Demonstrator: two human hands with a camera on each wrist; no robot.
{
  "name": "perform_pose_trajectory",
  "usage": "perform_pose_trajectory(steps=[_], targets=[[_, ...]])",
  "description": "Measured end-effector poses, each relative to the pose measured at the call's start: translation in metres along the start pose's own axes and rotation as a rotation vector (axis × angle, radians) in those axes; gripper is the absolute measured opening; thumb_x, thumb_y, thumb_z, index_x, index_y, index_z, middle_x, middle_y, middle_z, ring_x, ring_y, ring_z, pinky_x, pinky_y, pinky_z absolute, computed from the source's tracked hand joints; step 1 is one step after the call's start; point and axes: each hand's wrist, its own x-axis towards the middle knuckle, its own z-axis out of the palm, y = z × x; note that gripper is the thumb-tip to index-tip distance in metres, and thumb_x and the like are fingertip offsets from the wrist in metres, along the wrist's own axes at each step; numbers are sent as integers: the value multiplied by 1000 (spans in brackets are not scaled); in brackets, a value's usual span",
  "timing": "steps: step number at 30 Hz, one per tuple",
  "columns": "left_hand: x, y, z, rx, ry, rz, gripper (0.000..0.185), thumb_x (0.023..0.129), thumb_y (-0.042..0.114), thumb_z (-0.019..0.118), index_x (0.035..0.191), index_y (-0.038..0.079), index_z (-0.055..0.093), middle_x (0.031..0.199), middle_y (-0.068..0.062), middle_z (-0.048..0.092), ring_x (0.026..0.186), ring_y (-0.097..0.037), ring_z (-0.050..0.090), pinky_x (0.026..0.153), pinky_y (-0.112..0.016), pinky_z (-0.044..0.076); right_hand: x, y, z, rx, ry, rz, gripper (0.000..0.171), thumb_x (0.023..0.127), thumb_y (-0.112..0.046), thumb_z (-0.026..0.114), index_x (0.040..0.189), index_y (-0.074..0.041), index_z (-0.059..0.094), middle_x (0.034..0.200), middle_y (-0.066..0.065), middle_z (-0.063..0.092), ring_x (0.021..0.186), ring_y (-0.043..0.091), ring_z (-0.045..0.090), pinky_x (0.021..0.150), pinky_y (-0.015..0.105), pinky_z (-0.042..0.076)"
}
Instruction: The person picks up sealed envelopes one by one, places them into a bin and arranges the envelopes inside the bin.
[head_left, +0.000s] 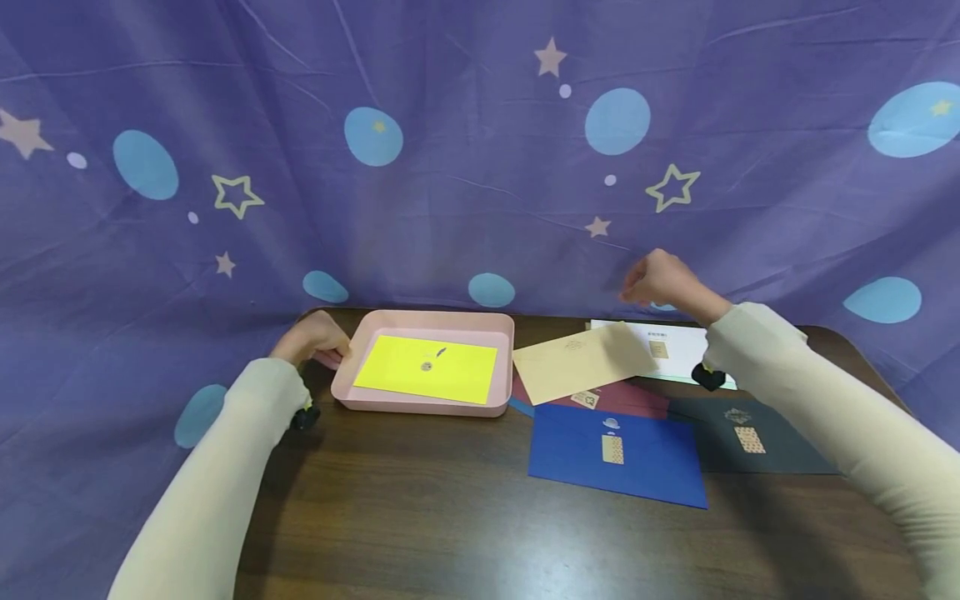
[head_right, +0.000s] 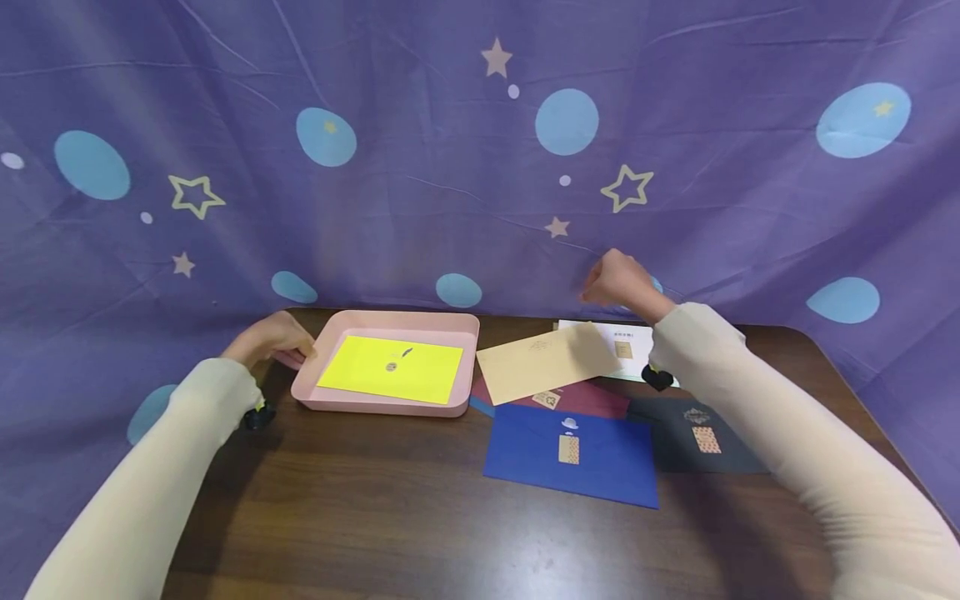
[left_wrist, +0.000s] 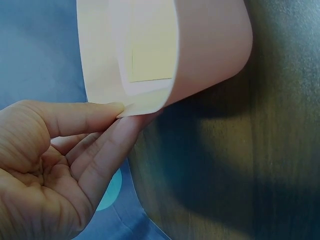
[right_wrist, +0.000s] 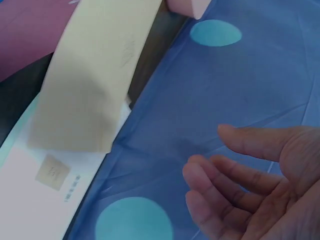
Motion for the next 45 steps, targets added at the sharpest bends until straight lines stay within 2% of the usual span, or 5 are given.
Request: perform_pose_trajectory(steps=[12, 22, 30, 38, 45], targets=[[1, -2, 1, 15, 3, -3, 6, 85, -8, 64, 79, -5, 63, 66, -4, 60, 54, -9, 65, 60, -25, 65, 8, 28, 22, -36, -129, 105, 26, 91, -21, 74, 88, 3, 68, 71, 10, 67, 66, 22, 66, 55, 29, 58], [1, 0, 0, 25, 17, -13, 6, 84, -7, 64, 79, -5, 62, 67, -4, 60, 54, -9, 66, 60, -26, 65, 15, 40, 35, 78, -206, 296, 29, 93, -26, 73, 92, -2, 58, 95, 15, 64, 88, 28, 67, 85, 44, 61], [1, -1, 2, 33, 26, -12, 5, 84, -7, 65, 80, -7, 64, 67, -5, 62, 54, -9, 66, 60, -26, 66, 17, 47, 38, 171, -291, 340, 51, 95, -29, 70, 122, 10, 51, 123, 26, 56, 112, 39, 60, 100, 48, 57], [-1, -1, 2, 15, 13, -3, 11, 84, -8, 65, 75, -3, 61, 62, -3, 59, 52, -9, 64, 57, -24, 65, 20, 48, 39, 147, -347, 369, 61, 94, -30, 71, 131, 10, 44, 124, 25, 56, 115, 38, 59, 103, 48, 56], [0, -3, 1, 2, 2, 17, 12, 84, -9, 63, 73, -3, 60, 61, -2, 58, 50, -7, 62, 55, -23, 63, 22, 49, 44, 141, -338, 350, 31, 90, -27, 77, 88, -5, 55, 82, 8, 56, 79, 23, 57, 76, 35, 56]])
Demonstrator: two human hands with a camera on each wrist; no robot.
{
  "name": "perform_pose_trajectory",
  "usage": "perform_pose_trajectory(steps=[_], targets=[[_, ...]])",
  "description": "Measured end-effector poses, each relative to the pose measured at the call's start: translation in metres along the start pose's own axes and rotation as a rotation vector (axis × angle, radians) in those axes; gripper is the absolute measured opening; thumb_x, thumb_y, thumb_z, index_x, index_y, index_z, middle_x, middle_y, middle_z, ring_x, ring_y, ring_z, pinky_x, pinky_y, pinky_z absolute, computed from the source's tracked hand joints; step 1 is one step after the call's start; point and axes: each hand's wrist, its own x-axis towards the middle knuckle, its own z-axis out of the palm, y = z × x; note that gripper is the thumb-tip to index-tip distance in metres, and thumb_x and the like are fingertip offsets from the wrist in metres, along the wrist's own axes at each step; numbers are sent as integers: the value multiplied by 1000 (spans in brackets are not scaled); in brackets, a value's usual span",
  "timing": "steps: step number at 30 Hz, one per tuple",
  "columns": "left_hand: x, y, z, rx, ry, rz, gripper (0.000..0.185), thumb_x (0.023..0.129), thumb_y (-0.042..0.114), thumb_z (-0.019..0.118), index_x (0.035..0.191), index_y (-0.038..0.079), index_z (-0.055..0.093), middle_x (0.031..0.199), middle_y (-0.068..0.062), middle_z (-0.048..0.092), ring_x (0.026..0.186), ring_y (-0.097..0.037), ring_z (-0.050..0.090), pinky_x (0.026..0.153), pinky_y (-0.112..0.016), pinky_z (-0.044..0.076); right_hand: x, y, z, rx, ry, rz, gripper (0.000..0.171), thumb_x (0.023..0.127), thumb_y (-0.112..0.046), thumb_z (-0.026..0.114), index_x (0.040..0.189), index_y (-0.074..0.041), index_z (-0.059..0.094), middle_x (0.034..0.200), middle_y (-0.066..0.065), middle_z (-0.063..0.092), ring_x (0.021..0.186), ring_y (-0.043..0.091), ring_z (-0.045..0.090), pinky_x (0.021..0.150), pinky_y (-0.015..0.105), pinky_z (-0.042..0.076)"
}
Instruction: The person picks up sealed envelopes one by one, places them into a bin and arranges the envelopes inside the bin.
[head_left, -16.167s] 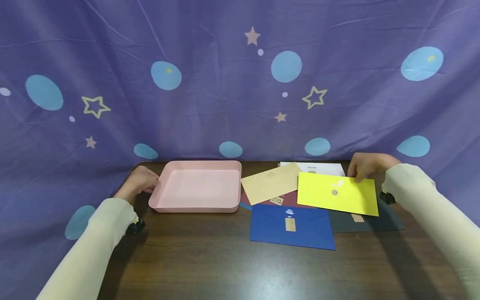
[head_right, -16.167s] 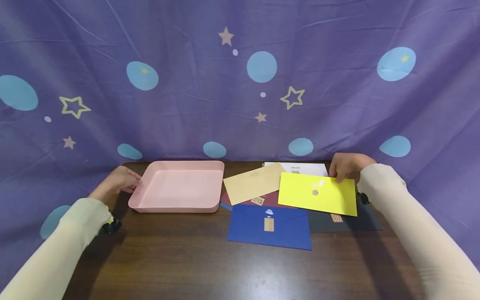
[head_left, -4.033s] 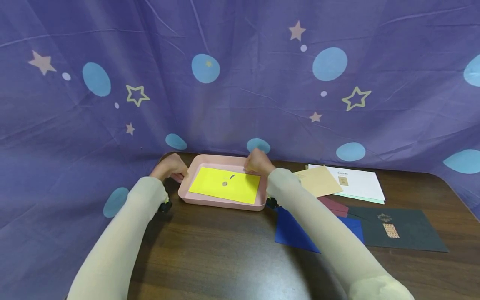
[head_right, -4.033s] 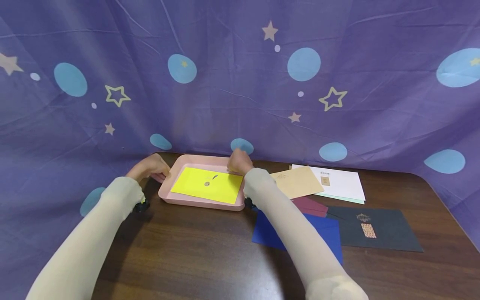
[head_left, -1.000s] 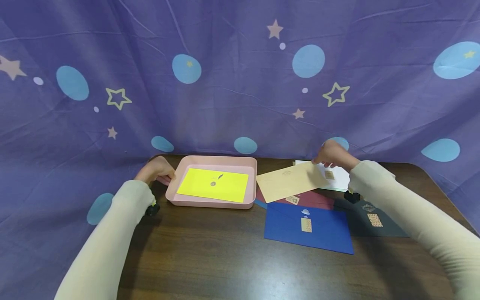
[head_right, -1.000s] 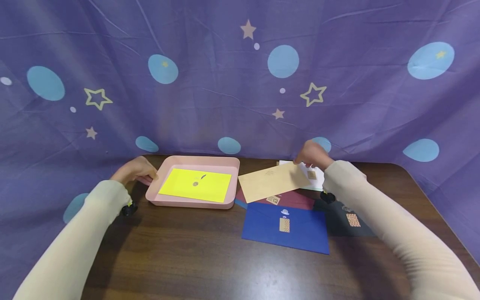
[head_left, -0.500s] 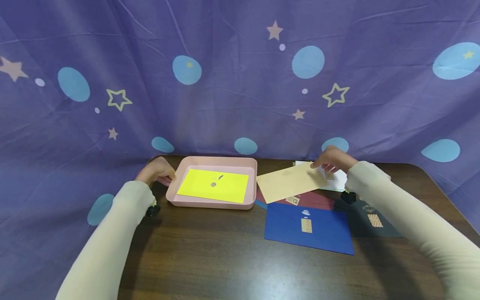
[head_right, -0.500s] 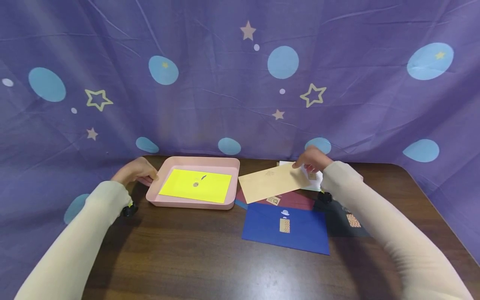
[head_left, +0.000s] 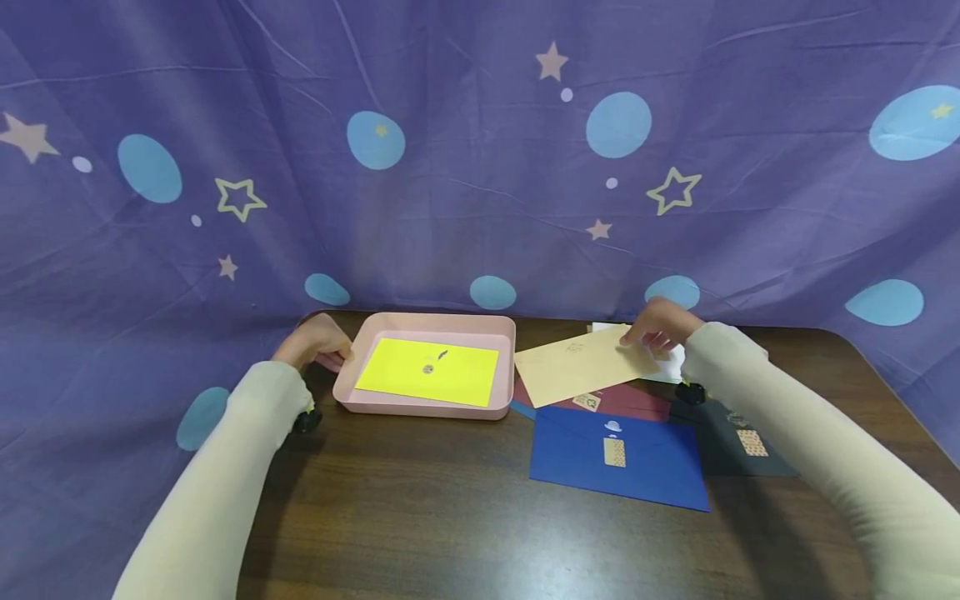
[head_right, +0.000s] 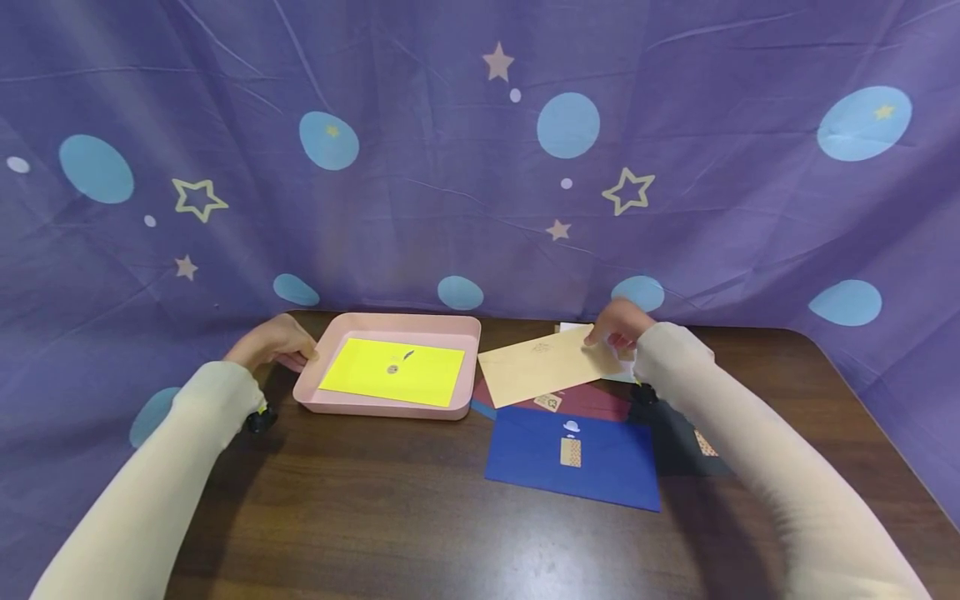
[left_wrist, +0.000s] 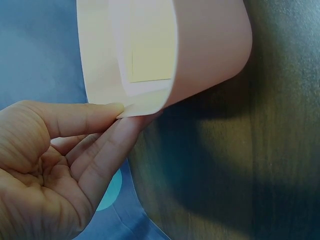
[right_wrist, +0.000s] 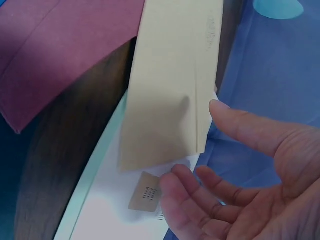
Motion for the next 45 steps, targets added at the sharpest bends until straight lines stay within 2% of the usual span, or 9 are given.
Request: perform_pose_trajectory(steps=[3, 7, 12, 16, 20, 27, 40, 45], targets=[[2, -1, 0, -5, -4, 5, 13, 83, -9, 62, 73, -2, 60, 61, -2, 58, 50, -7, 62, 55, -22, 63, 1, 2, 4, 6, 0, -26, 36, 88, -22, 78, 67, -14, 49, 62, -2, 46, 60, 13, 45, 57, 25, 45], [3, -2, 0, -1, -4, 3, 11, 84, -8, 62, 74, -2, 60, 62, -2, 59, 51, -7, 62, 55, -22, 64, 0, 5, 11, 55, 2, -79, 48, 86, -15, 76, 55, -19, 40, 55, -3, 35, 51, 9, 32, 49, 20, 31], [2, -1, 0, 2, 2, -1, 11, 84, -8, 63, 75, -3, 61, 63, -2, 59, 52, -8, 63, 56, -23, 64, 1, 6, 17, 39, 32, -124, 44, 82, -10, 75, 56, -17, 41, 52, -3, 32, 47, 10, 29, 47, 22, 28], [2, -1, 0, 4, 3, -10, 11, 84, -8, 63, 75, -3, 61, 64, -3, 59, 52, -8, 63, 56, -23, 64, 5, 5, 20, -21, 74, -84, 35, 79, -11, 78, 63, -13, 47, 52, -3, 34, 47, 10, 30, 46, 21, 30], [4, 0, 0, 29, 20, -27, 8, 84, -7, 65, 78, -4, 62, 66, -4, 60, 53, -9, 64, 60, -26, 65, 8, 3, 20, -27, 77, -52, 31, 79, -10, 80, 67, -11, 51, 53, -2, 37, 46, 9, 31, 45, 20, 31], [6, 1, -1, 45, 25, -48, 7, 84, -7, 65, 78, -5, 62, 67, -5, 60, 53, -10, 66, 64, -28, 66, 11, 6, 21, 39, 55, -87, 39, 77, -4, 78, 58, -15, 46, 50, -1, 38, 42, 8, 30, 45, 21, 32], [8, 0, 0, 51, 20, -46, 4, 85, -6, 65, 81, -6, 63, 68, -6, 60, 54, -10, 66, 63, -27, 66, 11, 6, 19, 69, 37, -16, 52, 83, -9, 80, 58, -20, 36, 52, -4, 27, 48, 9, 24, 46, 22, 26], [6, 0, -1, 41, 14, -39, 3, 85, -7, 64, 82, -7, 63, 67, -5, 60, 54, -10, 66, 61, -26, 66, 10, 9, 19, 113, 10, -52, 58, 83, -7, 78, 54, -22, 31, 52, -3, 26, 49, 10, 22, 48, 25, 23]])
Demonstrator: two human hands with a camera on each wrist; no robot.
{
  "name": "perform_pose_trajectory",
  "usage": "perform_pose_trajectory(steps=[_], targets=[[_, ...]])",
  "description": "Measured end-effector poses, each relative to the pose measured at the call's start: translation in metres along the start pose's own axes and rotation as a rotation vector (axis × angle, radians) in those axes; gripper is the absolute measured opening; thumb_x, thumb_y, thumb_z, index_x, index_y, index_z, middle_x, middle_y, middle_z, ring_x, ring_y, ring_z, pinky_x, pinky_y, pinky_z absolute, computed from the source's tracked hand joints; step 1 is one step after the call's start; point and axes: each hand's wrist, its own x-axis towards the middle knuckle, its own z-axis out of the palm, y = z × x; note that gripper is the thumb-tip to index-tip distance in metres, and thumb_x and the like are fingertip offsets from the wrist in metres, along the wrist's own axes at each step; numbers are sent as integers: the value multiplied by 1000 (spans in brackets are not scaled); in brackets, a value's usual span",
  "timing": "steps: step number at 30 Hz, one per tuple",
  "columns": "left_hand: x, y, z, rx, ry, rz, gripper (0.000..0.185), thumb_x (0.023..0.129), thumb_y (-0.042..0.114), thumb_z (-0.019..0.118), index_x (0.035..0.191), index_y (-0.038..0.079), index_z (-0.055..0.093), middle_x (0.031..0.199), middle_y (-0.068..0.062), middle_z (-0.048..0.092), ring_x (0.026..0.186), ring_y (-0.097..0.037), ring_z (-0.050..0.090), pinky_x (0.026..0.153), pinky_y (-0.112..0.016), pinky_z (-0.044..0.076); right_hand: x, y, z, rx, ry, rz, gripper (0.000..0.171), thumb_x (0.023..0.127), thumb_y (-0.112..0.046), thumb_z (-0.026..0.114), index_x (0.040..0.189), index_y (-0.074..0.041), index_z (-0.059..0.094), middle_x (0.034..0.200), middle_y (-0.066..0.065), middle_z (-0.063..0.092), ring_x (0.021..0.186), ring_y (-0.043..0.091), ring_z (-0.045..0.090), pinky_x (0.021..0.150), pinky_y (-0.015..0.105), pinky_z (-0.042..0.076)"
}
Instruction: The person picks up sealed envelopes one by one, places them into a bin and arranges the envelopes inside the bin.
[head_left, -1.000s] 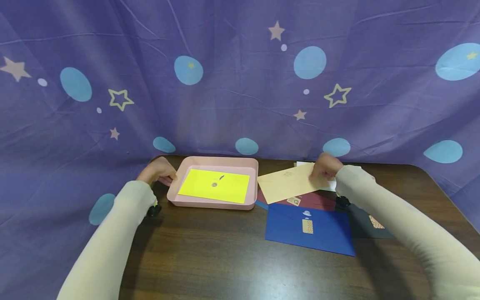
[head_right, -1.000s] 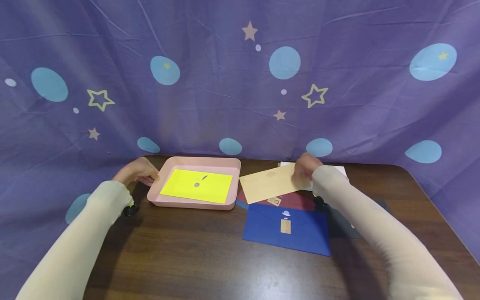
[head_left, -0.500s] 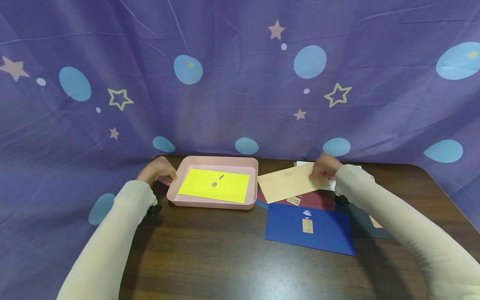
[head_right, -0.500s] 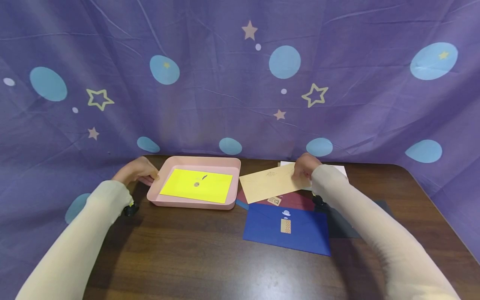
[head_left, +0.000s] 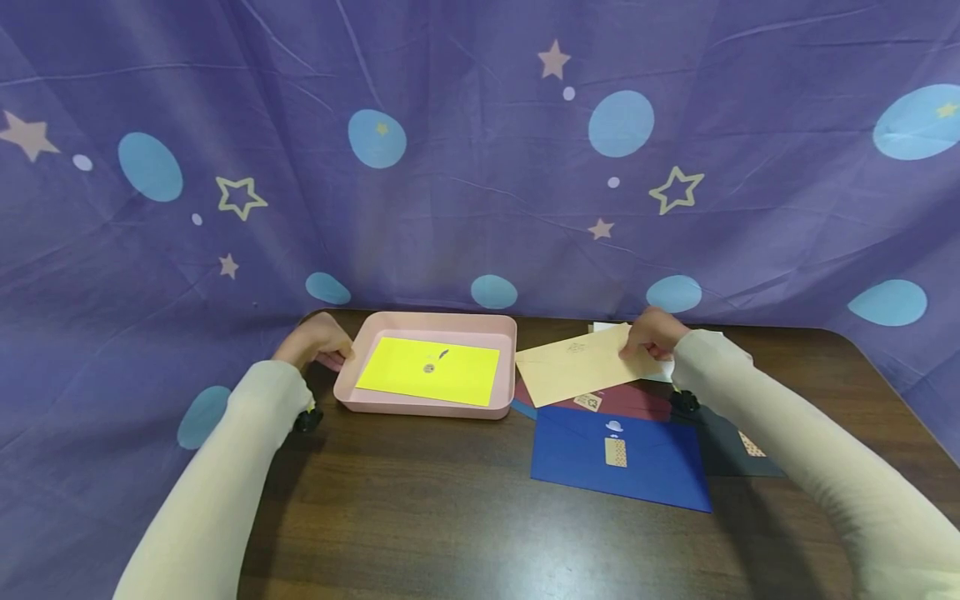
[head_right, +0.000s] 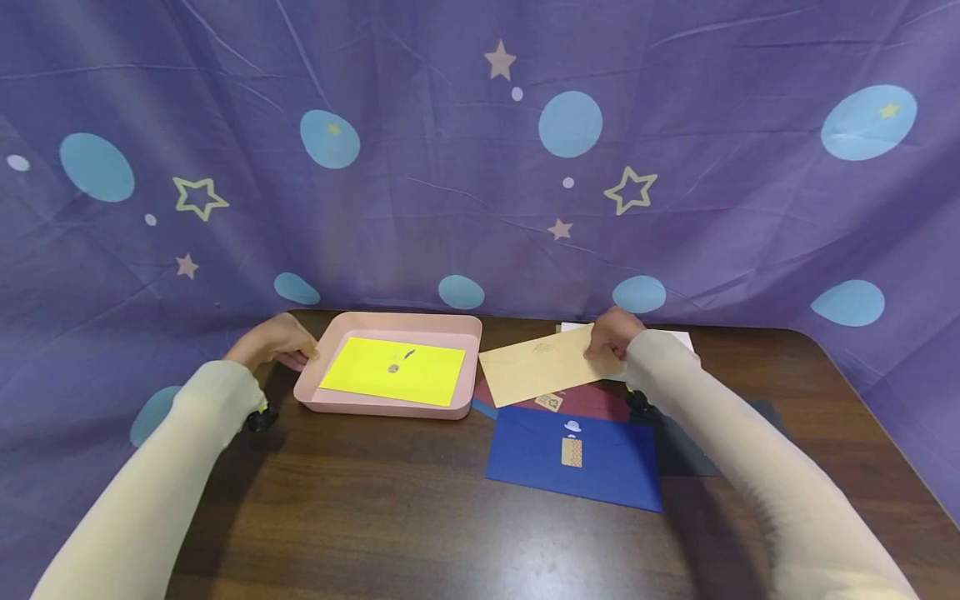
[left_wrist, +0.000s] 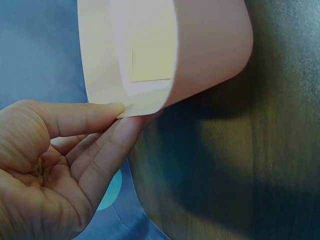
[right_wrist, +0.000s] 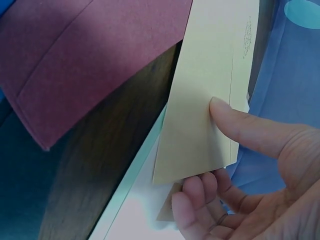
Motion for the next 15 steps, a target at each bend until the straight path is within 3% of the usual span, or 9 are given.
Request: perform_pose_trajectory(steps=[7, 15], targets=[[-8, 2, 0, -40, -27, 33, 10, 84, -9, 62, 76, -3, 59, 63, -3, 58, 52, -8, 63, 58, -23, 64, 2, 2, -4, 18, -29, 6, 54, 85, -5, 77, 55, -21, 34, 54, -2, 29, 51, 10, 25, 50, 24, 26], [-6, 1, 0, -43, -24, 26, 11, 85, -9, 62, 76, -3, 59, 65, -4, 59, 53, -8, 64, 59, -24, 65, 7, 5, -13, -24, -44, 66, 25, 90, -7, 74, 75, -8, 54, 64, -1, 46, 63, 13, 46, 63, 27, 48]])
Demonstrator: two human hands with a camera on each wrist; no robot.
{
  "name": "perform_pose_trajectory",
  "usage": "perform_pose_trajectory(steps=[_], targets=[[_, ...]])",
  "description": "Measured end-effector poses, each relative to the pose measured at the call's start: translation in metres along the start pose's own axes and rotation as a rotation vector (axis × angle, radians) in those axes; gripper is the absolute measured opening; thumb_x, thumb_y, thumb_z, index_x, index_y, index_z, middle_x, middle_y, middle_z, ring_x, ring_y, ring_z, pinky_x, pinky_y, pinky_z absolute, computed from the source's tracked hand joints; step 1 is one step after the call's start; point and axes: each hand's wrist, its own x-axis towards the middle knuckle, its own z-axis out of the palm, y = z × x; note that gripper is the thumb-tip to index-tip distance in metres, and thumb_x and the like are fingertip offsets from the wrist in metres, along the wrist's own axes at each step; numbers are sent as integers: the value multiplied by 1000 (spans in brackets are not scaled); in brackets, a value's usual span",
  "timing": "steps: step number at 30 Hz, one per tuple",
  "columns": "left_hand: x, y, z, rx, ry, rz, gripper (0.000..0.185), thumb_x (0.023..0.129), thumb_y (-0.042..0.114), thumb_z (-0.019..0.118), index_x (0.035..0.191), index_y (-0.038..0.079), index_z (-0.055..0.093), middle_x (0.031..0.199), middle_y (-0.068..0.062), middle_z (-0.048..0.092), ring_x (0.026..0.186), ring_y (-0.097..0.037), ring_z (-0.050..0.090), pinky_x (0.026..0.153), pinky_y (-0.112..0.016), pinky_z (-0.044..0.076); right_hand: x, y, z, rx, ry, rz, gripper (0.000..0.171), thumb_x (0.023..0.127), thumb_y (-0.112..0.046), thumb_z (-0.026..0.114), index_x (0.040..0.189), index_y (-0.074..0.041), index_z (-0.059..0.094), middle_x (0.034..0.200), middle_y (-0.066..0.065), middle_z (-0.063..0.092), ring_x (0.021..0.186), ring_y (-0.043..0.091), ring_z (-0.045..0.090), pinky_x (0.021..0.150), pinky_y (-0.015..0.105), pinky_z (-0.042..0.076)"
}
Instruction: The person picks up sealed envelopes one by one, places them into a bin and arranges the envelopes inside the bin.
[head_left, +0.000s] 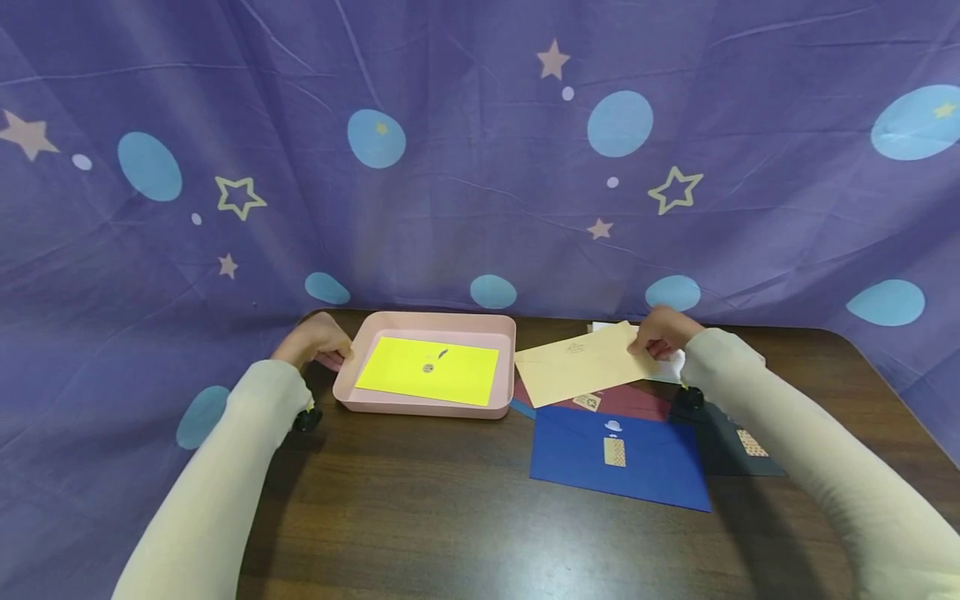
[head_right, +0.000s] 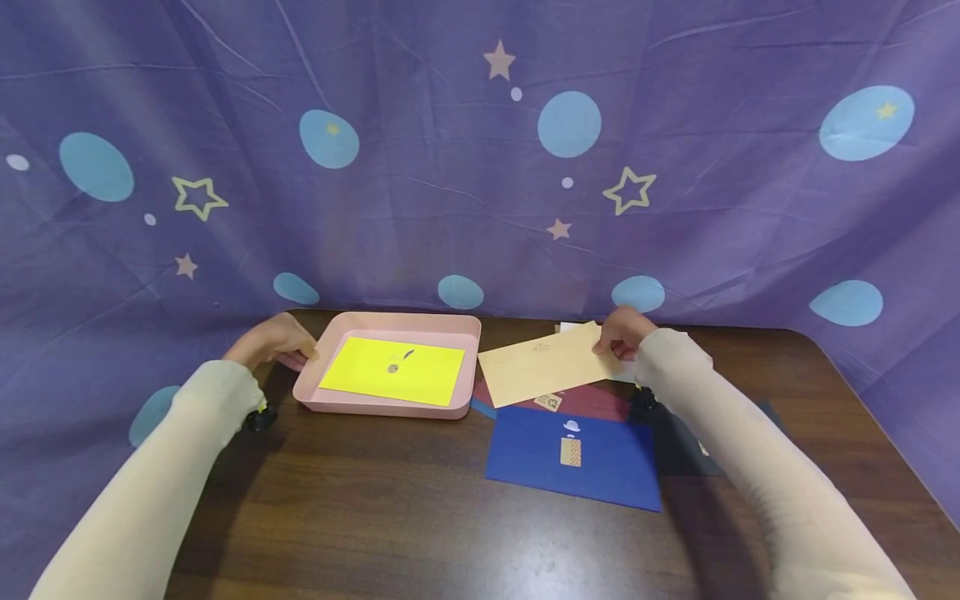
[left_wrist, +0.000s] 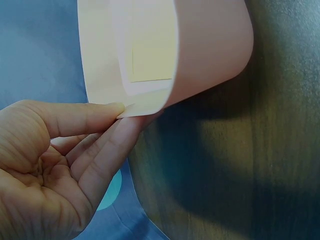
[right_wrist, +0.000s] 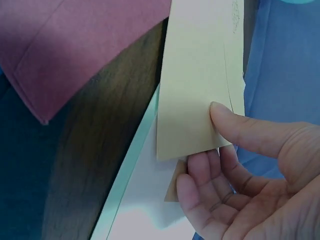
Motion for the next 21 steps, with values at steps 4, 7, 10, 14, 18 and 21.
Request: perform_pose_trajectory(steps=[4, 7, 10, 14, 18, 21], targets=[[0, 1, 0, 10, 8, -11, 11, 85, -9, 63, 77, -3, 59, 65, -4, 58, 53, -9, 64, 59, -24, 65, 1, 3, -2, 20, -2, -1, 15, 91, -7, 72, 84, -3, 59, 69, 1, 54, 69, 15, 54, 72, 31, 55], [-2, 1, 0, 5, 5, -11, 12, 85, -10, 62, 76, -2, 58, 64, -3, 58, 53, -9, 64, 58, -23, 65, 1, 5, -4, 12, 3, -2, 13, 91, -7, 71, 93, 2, 62, 72, 2, 58, 72, 16, 57, 76, 32, 58], [-3, 1, 0, -4, -2, -5, 12, 85, -10, 61, 76, -2, 58, 63, -3, 58, 53, -8, 63, 57, -23, 64, 1, 6, -5, 8, 3, 4, 28, 93, -7, 70, 112, 10, 59, 76, 3, 60, 74, 16, 60, 82, 34, 61], [-3, 2, 1, -6, 0, -4, 12, 84, -10, 60, 75, -2, 58, 62, -2, 56, 52, -8, 62, 56, -22, 64, 2, 9, -9, 23, -16, 14, 50, 95, -6, 67, 135, 16, 46, 79, 3, 61, 75, 14, 61, 86, 33, 63], [-3, 2, 0, 2, 6, -11, 12, 84, -9, 61, 75, -2, 58, 63, -2, 57, 52, -8, 62, 56, -23, 64, 4, 13, -13, 55, -45, 10, 53, 96, -4, 65, 138, 17, 42, 81, 3, 63, 76, 14, 62, 86, 33, 62], [-2, 2, 0, 13, 17, -21, 12, 84, -9, 63, 74, -2, 59, 63, -3, 57, 52, -9, 63, 57, -23, 64, 7, 17, -17, 74, -69, -6, 50, 97, -4, 65, 136, 16, 42, 82, 2, 64, 78, 14, 63, 87, 33, 62]])
